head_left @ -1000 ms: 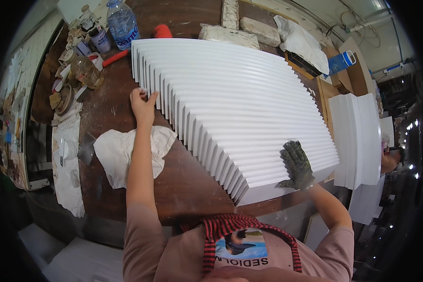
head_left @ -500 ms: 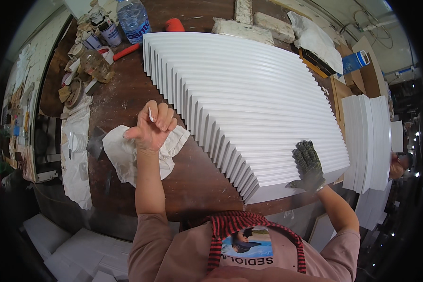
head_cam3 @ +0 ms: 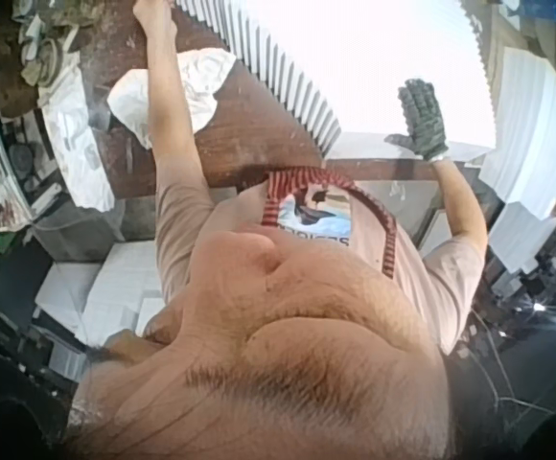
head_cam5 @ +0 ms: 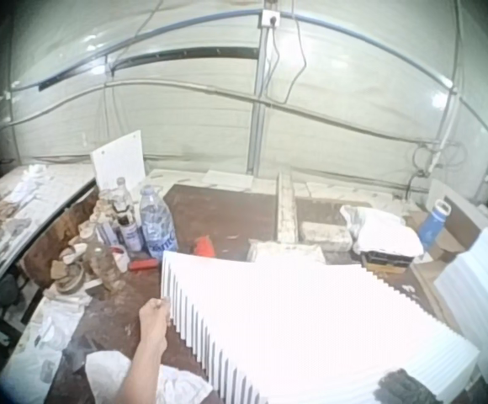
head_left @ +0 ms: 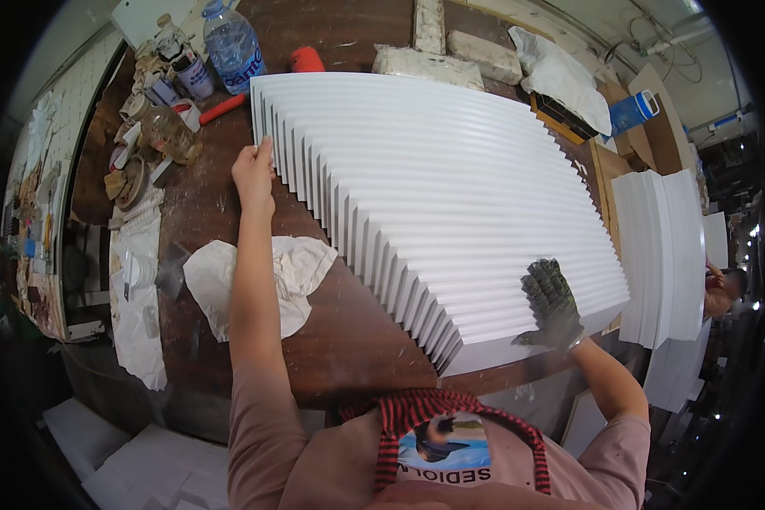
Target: The person puts on a glove and wipes a stack of white corrugated foam panels with a cloth. They repeatedly wipe the edges and surfaces of the panels, occasionally lifting and repositioning the stack. The person also picks up a water bottle and a small white block while continuing to wipe the panels.
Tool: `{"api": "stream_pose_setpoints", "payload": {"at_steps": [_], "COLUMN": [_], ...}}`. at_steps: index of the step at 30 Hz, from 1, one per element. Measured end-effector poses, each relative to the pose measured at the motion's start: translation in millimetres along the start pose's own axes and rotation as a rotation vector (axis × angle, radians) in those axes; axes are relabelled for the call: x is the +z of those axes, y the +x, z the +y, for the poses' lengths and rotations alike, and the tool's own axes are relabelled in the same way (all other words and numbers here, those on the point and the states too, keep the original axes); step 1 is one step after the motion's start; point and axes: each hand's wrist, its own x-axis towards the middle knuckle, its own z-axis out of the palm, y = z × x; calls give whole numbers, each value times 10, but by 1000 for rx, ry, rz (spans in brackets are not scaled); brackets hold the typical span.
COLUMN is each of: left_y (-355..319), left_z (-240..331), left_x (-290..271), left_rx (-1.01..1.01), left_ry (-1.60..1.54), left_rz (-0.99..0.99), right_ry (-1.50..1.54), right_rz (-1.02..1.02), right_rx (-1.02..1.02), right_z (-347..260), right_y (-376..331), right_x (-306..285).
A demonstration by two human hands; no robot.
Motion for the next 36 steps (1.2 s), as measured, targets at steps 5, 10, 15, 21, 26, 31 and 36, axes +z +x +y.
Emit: {"api": "stream_pose_setpoints", "payload": {"at_steps": [5, 10, 15, 21, 26, 31, 36], "left_y": [298, 144, -255, -716, -816, -887, -1056], "left_z": [-247, -310, -79, 256, 320, 311, 345], "left_x": [163, -35, -283, -400, -389, -376, -303], "left_rx": [127, 227, -21, -137, -97, -111, -137], "left_ry": [242, 593, 82, -705, -889, -1060, -959], "left_rz": [49, 51, -203, -862, -939, -883, -615], "right_ry": [-8, -12, -18, -84, -22, -39, -30], "right_rz": [-7, -21, -35, -37, -30, -33, -22], "right_rx": [3, 10, 23, 7, 10, 15, 17], "right_z": [1, 8, 23, 47, 38, 11, 5], "right_y": [8, 0, -22, -28, -20, -12, -15], "right_x": [4, -3, 21, 65, 46, 25, 23]}}
